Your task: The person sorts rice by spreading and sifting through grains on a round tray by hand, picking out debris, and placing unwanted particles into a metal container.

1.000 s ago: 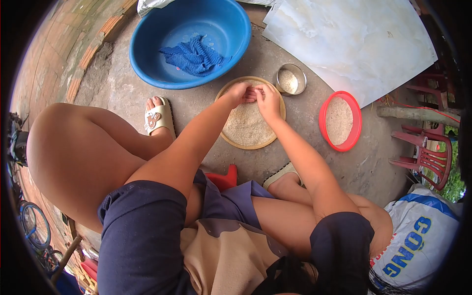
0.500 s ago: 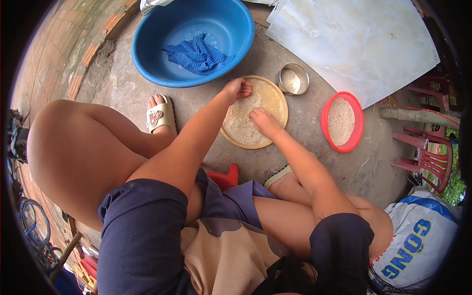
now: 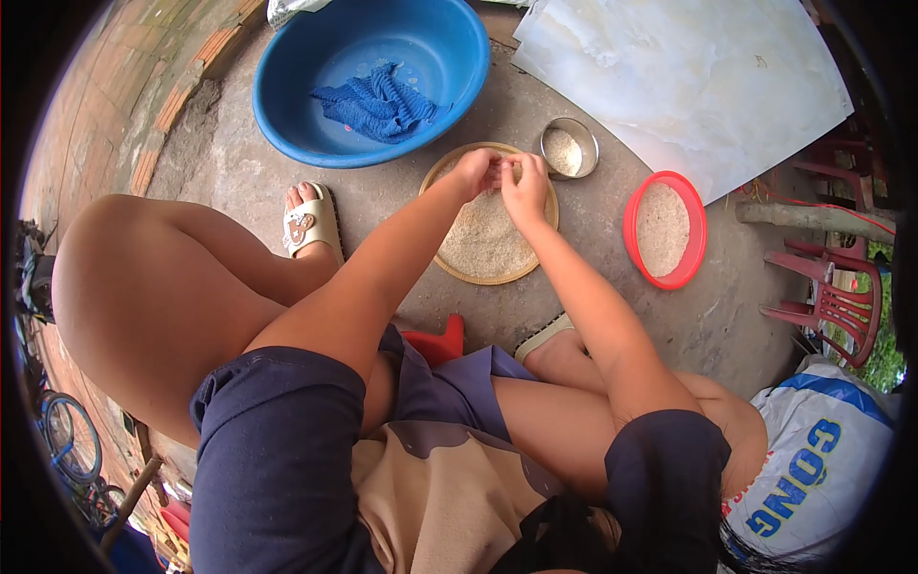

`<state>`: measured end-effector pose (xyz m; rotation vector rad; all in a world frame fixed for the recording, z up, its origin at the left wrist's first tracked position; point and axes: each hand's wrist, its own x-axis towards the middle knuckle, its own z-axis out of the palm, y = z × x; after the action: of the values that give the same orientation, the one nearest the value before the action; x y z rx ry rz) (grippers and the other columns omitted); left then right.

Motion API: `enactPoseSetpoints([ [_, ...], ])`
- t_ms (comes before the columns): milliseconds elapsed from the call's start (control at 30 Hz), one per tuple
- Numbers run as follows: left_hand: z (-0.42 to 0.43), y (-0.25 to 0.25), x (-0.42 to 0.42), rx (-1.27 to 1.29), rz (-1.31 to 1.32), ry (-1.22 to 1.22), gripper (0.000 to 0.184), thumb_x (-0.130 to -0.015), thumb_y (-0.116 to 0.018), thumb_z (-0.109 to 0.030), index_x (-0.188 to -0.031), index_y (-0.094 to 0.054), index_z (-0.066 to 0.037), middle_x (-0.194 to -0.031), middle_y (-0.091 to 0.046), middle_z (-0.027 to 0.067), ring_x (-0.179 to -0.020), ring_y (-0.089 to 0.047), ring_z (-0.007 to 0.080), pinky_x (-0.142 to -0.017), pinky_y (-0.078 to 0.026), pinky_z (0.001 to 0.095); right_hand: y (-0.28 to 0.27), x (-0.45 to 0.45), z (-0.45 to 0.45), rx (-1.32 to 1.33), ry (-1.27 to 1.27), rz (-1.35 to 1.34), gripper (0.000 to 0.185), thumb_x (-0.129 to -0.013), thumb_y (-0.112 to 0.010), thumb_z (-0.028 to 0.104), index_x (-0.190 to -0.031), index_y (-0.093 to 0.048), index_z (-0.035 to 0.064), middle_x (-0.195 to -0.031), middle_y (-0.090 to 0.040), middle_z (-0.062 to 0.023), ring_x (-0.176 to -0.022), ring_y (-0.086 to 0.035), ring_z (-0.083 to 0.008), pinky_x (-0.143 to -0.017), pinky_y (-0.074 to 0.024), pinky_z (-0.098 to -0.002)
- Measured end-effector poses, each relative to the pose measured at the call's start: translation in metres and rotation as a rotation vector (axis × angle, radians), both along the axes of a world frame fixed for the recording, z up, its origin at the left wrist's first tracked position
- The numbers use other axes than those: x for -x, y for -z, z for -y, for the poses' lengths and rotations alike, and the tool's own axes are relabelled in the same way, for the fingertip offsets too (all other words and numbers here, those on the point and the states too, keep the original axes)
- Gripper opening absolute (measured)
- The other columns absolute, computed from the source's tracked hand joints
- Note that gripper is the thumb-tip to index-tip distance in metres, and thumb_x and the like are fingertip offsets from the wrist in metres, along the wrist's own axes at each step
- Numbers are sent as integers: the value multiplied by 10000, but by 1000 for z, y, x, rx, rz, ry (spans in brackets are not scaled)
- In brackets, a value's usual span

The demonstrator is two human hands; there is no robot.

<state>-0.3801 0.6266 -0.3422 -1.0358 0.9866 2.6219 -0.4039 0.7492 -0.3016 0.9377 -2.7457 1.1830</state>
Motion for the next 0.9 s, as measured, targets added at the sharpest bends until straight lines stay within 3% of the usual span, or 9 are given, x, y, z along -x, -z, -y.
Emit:
enactPoseSetpoints([
  [33,-1,-4,1,2,2,5,258,-896,-420,-144,-918,-619,18,-850,-655,144,-771,-656,231,-678,-550,334,12,5,0,2,5,2,173,-880,-576,139,-998,-615,20,-1058,-590,-138,-1013,-558,-292,-873,-449,-369],
  [100,-6,-10,6,249,126,80,266,-887,-436,-185,-897,-636,-10,-802,-654,102,-743,-644,197,-748,-539,345,28,16,2,541,420,1114,324,-966,-456,244,-1150,-556,-3,-1183,-574,-121,-1112,-539,-266,-936,-443,-355],
  [167,-26,-15,12,386,176,83,305,-850,-454,-203,-854,-656,25,-812,-674,164,-725,-663,271,-725,-537,384,35,21,3,580,538,1294,464,-1008,-293,329,-1259,-465,-22,-1258,-546,-121,-1163,-522,-250,-956,-448,-352],
  [233,-48,-24,10,1160,132,255,340,-830,-488,-234,-874,-660,56,-875,-662,249,-805,-652,379,-782,-510,436,57,23,2,752,575,1451,468,-995,-266,344,-1242,-470,3,-1243,-546,-144,-1132,-536,-264,-949,-456,-373],
  [433,-63,-36,-4,1487,-165,432,354,-894,-452,-246,-878,-654,45,-932,-633,265,-872,-605,431,-841,-464,482,55,21,-11,981,457,1597,396,-962,-323,334,-1142,-519,40,-1202,-562,-144,-1086,-549,-273,-955,-455,-409],
  [567,-51,-39,-19,1691,-310,342,301,-911,-458,-254,-894,-643,-17,-1002,-618,171,-932,-596,357,-809,-487,452,70,21,2,1036,494,1559,351,-938,-332,212,-1139,-513,-11,-1143,-573,-192,-1034,-580,-286,-863,-506,-415],
  [633,-34,-36,-24,1939,-331,453,245,-886,-515,-216,-930,-666,-29,-1075,-619,127,-988,-582,313,-831,-480,413,72,17,13,829,770,1499,268,-945,-356,224,-1071,-529,61,-1091,-582,-130,-978,-572,-260,-815,-506,-398],
  [767,-5,-16,-45,2012,-493,497,298,-900,-509,-251,-1079,-633,-47,-1175,-577,148,-1034,-550,309,-909,-449,398,29,19,13,662,585,1509,231,-880,-402,153,-835,-575,8,-747,-588,-118,-603,-573,-212,-555,-505,-351],
  [900,-16,-11,-40,1788,-306,354,392,-961,-417,-305,-1205,-579,-44,-1325,-493,187,-1193,-482,363,-996,-397,420,6,33,25,674,615,1367,276,-874,-403,162,-758,-580,-16,-675,-595,-134,-557,-578,-224,-499,-492,-369],
])
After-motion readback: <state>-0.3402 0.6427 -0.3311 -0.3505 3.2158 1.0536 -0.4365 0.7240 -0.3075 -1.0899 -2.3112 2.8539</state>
